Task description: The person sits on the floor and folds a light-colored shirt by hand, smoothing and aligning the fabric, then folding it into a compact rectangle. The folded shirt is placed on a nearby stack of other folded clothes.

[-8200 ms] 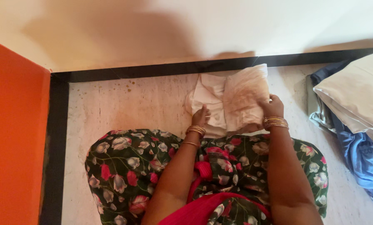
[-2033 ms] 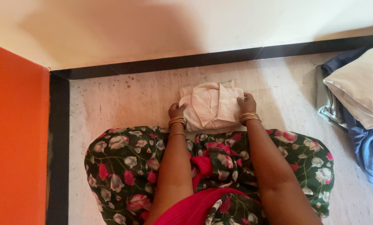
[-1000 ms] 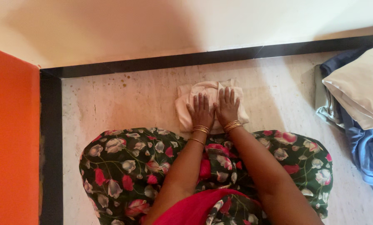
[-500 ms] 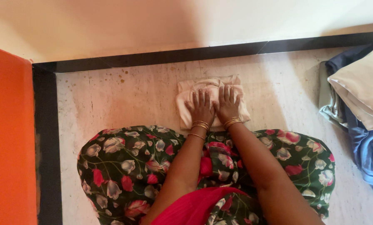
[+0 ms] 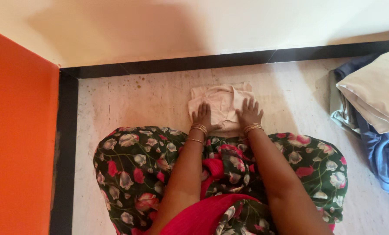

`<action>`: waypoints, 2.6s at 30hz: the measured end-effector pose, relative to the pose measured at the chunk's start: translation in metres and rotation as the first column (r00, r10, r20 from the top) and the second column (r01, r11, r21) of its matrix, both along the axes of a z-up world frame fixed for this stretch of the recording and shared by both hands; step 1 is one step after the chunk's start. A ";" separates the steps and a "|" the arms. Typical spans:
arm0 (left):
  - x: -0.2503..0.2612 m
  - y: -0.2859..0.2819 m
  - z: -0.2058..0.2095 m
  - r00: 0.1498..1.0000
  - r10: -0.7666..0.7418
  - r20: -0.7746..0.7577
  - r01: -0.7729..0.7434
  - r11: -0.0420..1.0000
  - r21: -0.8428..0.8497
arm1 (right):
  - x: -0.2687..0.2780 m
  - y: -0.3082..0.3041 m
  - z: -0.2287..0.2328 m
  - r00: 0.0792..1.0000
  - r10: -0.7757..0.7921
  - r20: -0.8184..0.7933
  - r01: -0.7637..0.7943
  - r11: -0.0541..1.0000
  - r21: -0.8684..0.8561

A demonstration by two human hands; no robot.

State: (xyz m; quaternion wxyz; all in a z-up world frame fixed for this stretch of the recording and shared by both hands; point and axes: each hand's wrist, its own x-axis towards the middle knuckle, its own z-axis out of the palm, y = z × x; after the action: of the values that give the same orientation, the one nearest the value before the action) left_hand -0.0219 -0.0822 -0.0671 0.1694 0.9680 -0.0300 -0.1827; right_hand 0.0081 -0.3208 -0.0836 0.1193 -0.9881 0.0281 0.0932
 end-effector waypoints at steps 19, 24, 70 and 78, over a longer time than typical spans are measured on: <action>-0.035 0.038 0.025 0.932 0.326 -0.157 -0.308 0.943 0.128 | -0.070 -0.053 0.034 0.986 -0.020 0.167 -0.010 0.984 0.176; -0.033 0.062 0.035 0.820 0.556 0.138 -0.489 0.805 -0.337 | -0.110 -0.068 0.050 0.939 0.017 0.344 -0.144 0.927 0.347; 0.031 0.048 -0.032 0.599 0.783 -0.168 -0.407 0.117 -0.906 | -0.263 0.097 0.276 0.400 0.917 0.002 -0.021 0.007 1.000; 0.028 0.061 -0.026 0.658 0.655 -0.371 -0.432 -0.075 -0.899 | -0.243 0.098 0.290 0.585 0.737 0.338 -0.562 0.069 0.824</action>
State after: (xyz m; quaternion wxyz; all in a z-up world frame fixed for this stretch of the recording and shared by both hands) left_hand 0.0059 -0.0216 -0.0934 0.7779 0.5772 0.2429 0.0516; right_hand -0.2351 -0.2226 0.2065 0.5515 -0.6607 -0.4595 0.2194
